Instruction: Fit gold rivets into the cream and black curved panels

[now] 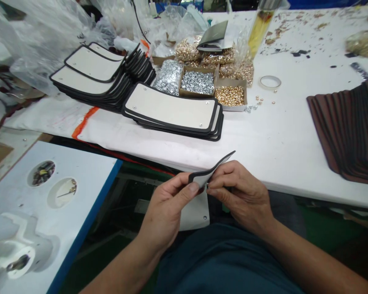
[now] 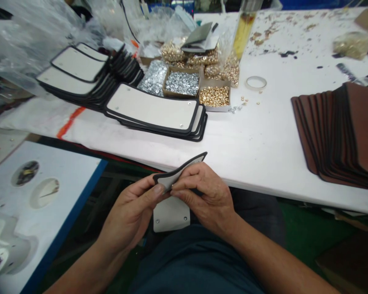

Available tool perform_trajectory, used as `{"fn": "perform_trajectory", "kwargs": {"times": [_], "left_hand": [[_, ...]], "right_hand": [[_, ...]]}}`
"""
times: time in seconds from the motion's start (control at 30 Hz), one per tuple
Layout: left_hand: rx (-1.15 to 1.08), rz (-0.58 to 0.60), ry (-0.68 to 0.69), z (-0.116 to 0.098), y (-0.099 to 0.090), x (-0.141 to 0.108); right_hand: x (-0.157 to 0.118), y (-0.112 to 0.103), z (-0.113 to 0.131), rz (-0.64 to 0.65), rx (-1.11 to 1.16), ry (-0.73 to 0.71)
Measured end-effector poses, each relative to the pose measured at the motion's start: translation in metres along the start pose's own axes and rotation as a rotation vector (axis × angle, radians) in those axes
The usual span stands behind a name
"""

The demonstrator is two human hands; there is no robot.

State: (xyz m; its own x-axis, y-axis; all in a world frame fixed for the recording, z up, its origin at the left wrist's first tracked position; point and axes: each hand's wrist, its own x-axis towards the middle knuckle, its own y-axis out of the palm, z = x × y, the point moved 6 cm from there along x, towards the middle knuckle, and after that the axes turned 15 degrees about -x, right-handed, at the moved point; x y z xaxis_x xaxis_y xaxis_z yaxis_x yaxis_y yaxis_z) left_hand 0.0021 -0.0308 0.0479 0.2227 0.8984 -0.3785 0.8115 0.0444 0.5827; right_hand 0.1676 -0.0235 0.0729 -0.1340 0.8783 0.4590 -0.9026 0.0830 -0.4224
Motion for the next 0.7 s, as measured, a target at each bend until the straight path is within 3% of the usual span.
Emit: {"fn": "perform_trajectory", "kwargs": {"times": [0.3, 0.7], "left_hand": [[-0.164, -0.014, 0.017, 0.0072, 0.0074, 0.0024], [-0.054, 0.015, 0.093, 0.0093, 0.0064, 0.0000]], "right_hand": [[-0.0009, 0.0061, -0.0041, -0.005, -0.029, 0.010], [-0.0033, 0.0043, -0.0004, 0.010, -0.146, 0.010]]}}
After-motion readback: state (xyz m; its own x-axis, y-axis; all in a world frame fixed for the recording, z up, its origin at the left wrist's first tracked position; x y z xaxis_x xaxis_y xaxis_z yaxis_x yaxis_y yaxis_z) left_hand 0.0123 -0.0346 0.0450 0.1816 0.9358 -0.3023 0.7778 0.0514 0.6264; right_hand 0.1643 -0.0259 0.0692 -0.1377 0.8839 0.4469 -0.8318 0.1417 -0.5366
